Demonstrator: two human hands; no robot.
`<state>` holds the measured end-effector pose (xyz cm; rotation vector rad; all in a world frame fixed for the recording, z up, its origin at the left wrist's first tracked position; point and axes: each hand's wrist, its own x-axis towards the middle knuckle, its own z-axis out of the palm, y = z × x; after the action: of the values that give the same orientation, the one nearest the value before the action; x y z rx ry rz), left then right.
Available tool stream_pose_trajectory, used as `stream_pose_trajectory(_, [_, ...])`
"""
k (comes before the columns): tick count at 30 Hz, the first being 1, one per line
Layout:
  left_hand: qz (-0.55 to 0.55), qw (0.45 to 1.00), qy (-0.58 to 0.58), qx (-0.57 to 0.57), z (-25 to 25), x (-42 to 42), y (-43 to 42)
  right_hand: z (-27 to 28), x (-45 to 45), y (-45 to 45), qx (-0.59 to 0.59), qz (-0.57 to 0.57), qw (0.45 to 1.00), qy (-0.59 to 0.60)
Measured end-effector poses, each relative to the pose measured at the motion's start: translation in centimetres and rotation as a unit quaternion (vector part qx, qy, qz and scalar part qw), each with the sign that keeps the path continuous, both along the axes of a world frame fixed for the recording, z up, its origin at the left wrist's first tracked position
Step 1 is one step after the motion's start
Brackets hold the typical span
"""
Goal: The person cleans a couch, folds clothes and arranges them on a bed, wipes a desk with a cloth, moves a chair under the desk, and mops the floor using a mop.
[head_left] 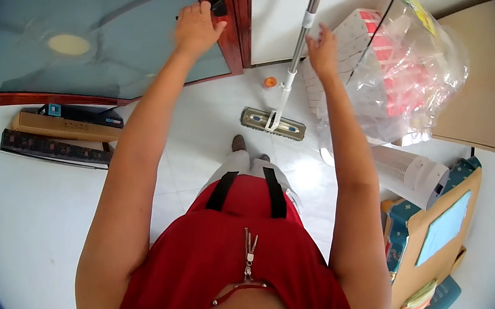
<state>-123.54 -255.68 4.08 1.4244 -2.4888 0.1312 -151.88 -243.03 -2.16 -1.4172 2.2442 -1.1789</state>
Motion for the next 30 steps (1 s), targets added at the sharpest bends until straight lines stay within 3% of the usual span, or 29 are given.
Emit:
stream_pose_trajectory(2, [-0.025,0.999,0.030,-0.025,-0.1,0.5,1.1,1.2,0.1,-3.2,-0.065,-0.034,0.997,0.039])
stream_pose_trajectory(5, [-0.019,0.999,0.001,-0.027,-0.1,0.9,2.9,4.2,0.8,-5.9,-0.051,-0.047,0.996,0.050])
stream_pose_trajectory(9, [-0.023,1.000,0.004,-0.005,0.7,1.4,6.0,3.1,-0.6,-8.4,-0.004,-0.033,0.997,0.068])
stream_pose_trajectory(13, [-0.023,0.999,0.029,-0.006,0.8,2.2,10.0,1.2,-2.1,-8.1,0.128,0.014,0.991,0.026])
stream_pose_trajectory(19, [0.034,0.999,0.020,-0.013,0.8,3.2,17.2,0.9,-1.6,-6.7,0.095,0.045,0.992,0.071])
stream_pose_trajectory(22, [0.063,0.998,0.016,-0.018,1.2,4.0,21.6,1.9,-1.6,-4.6,0.080,0.154,0.982,0.080])
stream_pose_trajectory(23, [0.068,0.997,0.012,-0.028,1.0,4.5,22.9,-0.1,-2.2,-5.2,0.069,0.178,0.978,0.079])
stream_pose_trajectory(30, [0.151,0.986,0.063,0.010,1.6,8.0,32.3,1.6,-4.2,-2.5,0.110,0.168,0.978,0.055])
